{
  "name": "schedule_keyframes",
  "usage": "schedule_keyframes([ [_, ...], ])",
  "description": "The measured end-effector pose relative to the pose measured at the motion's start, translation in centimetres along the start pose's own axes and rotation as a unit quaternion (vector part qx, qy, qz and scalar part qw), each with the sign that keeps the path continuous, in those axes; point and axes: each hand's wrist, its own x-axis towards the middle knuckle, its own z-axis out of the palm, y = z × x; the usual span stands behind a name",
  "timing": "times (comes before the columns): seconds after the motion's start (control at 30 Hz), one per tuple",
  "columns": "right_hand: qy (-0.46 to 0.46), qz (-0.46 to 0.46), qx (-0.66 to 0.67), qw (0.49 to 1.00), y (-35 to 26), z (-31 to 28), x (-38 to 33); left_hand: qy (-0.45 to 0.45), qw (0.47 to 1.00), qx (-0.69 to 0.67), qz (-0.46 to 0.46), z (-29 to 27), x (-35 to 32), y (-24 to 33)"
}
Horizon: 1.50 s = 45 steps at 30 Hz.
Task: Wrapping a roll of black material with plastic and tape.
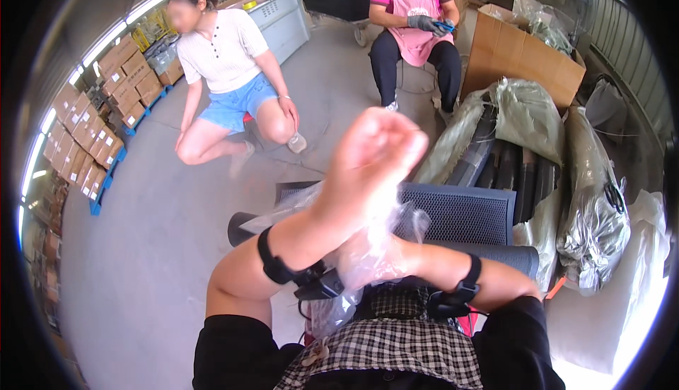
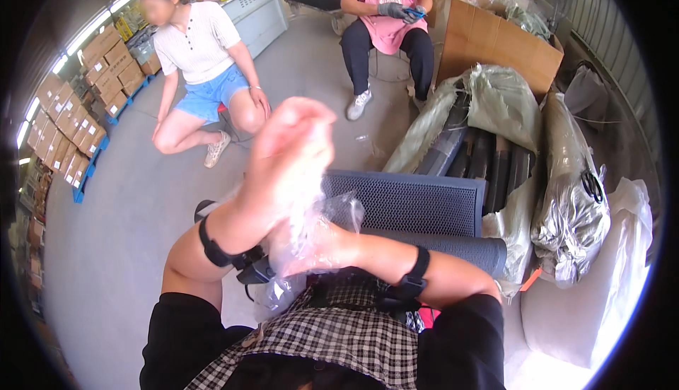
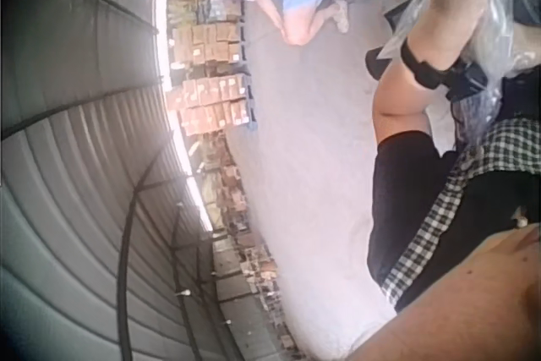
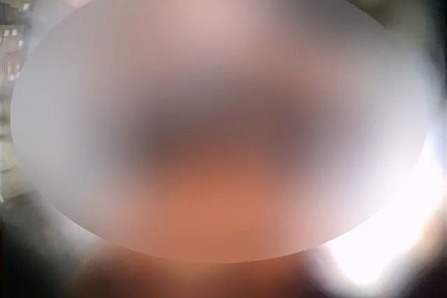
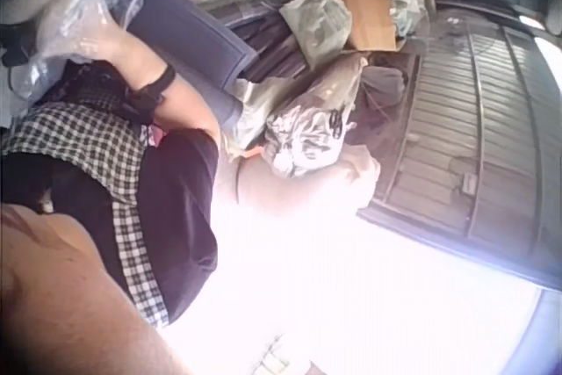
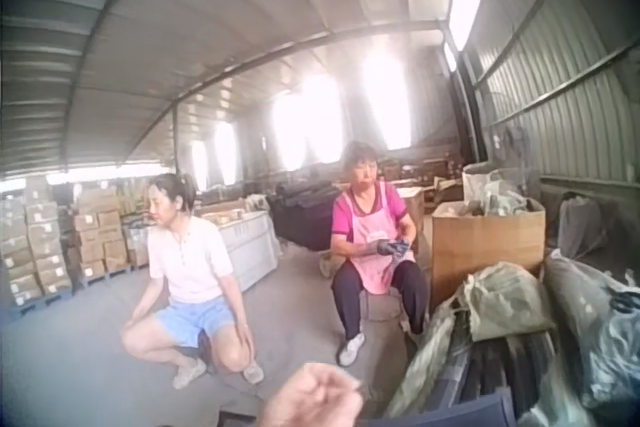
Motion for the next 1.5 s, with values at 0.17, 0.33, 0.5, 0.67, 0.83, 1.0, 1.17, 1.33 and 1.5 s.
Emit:
schedule_keyframes([
  [0.17,0.342,-0.062,0.11,0.931,-2.7,-3.1,-3.6,-0.096,0.959,0.266,-0.032,-4.7,1.0,0.3],
  [0.33,0.519,-0.256,0.182,0.795,-10.0,-8.9,-6.4,-0.253,0.884,0.34,-0.198,-9.5,-5.0,-4.4],
  [0.5,0.612,-0.346,0.019,0.711,-8.8,-10.6,-4.6,-0.207,0.943,0.108,-0.236,-3.7,-5.3,-10.3],
  [0.67,0.378,0.053,-0.678,0.628,-3.9,-8.0,-4.8,-0.045,0.908,-0.314,-0.273,-1.8,-1.7,-11.7],
  [0.83,0.331,0.036,-0.627,0.704,-0.1,-8.4,-6.4,0.149,0.898,-0.256,-0.327,-3.5,-3.4,-14.8],
  [1.0,0.275,0.064,-0.503,0.817,-3.9,-8.2,-10.4,0.261,0.897,-0.231,-0.273,-7.0,-2.8,-14.6],
  [1.17,0.288,0.083,-0.224,0.928,-6.7,-7.3,-11.1,0.216,0.949,-0.116,-0.2,-6.3,-1.4,-13.2],
  [1.33,0.186,-0.058,-0.425,0.884,-8.0,-6.8,-10.7,0.082,0.934,0.341,-0.065,-6.4,-1.8,-12.2],
  [1.5,0.275,-0.067,-0.681,0.676,-9.3,-8.9,-8.5,-0.303,0.895,0.309,-0.102,-2.7,-2.7,-6.9],
])
